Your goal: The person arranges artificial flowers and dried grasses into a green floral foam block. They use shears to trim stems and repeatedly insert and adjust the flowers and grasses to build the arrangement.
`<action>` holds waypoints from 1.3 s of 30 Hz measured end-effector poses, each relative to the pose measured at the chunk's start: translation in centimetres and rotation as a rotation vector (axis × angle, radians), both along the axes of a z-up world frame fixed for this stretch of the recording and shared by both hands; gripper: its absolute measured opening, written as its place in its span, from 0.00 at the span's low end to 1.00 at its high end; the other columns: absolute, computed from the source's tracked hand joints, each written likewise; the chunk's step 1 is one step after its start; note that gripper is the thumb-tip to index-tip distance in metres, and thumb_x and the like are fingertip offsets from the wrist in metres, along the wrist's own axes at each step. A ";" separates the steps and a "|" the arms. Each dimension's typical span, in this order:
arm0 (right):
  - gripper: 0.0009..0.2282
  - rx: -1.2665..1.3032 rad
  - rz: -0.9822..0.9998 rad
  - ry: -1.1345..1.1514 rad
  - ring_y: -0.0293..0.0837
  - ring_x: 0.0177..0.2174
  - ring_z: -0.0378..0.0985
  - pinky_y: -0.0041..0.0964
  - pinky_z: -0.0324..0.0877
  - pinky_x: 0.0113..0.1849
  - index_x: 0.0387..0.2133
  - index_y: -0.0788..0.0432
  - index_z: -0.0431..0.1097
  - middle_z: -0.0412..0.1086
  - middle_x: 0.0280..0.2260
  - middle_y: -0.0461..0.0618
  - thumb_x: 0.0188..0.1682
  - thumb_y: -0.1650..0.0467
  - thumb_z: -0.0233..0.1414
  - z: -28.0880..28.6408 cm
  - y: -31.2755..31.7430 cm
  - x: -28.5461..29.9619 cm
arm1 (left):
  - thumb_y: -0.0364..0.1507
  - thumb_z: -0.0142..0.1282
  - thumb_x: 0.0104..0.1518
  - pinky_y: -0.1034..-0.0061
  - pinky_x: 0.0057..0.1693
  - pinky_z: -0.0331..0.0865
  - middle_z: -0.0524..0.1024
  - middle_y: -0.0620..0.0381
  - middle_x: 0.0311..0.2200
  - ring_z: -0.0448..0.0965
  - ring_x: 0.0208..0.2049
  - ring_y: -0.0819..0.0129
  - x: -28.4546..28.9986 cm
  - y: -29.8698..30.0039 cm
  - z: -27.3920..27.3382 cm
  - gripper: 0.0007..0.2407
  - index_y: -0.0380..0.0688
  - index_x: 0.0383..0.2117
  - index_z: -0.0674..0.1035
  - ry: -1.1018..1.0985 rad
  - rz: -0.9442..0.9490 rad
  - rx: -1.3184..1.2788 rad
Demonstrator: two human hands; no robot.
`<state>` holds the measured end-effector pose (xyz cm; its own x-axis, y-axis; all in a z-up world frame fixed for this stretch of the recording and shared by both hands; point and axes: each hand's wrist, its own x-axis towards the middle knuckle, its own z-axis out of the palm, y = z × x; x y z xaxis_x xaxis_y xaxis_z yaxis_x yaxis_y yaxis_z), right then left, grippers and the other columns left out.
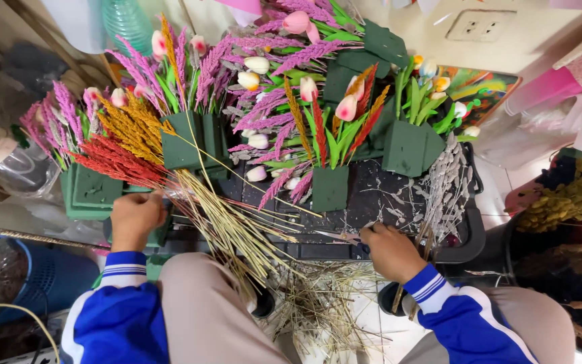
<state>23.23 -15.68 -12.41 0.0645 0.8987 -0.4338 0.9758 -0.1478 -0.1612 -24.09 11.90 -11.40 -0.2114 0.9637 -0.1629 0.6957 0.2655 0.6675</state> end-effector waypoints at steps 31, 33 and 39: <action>0.21 -0.165 -0.131 0.048 0.57 0.41 0.70 0.55 0.69 0.37 0.46 0.52 0.66 0.65 0.42 0.53 0.44 0.85 0.42 4.0 0.7 -0.5 | 0.23 0.62 0.62 0.70 0.31 0.72 0.80 0.61 0.21 0.77 0.23 0.74 -7.1 5.8 6.4 0.05 0.46 0.29 0.88 0.154 0.141 0.947; 0.19 -0.161 -0.133 0.059 0.55 0.40 0.71 0.52 0.69 0.36 0.45 0.51 0.67 0.66 0.41 0.52 0.44 0.83 0.42 3.9 0.7 -0.4 | 0.22 0.61 0.62 0.70 0.32 0.71 0.83 0.57 0.26 0.77 0.25 0.70 -8.6 7.1 9.0 0.05 0.43 0.34 0.88 0.280 0.083 1.116; 0.19 -0.175 -0.137 0.054 0.55 0.41 0.72 0.52 0.70 0.37 0.47 0.51 0.67 0.66 0.42 0.52 0.45 0.83 0.43 4.7 0.9 -0.8 | 0.30 0.50 0.80 0.58 0.46 0.71 0.83 0.42 0.42 0.83 0.41 0.45 -12.8 11.6 9.0 0.10 0.35 0.47 0.81 0.313 0.018 0.989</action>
<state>22.47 -14.80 -7.72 0.1533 0.7936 -0.5888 0.9352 -0.3090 -0.1730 -36.89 23.51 -2.40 -0.1234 0.6334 0.7640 0.8769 -0.2908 0.3828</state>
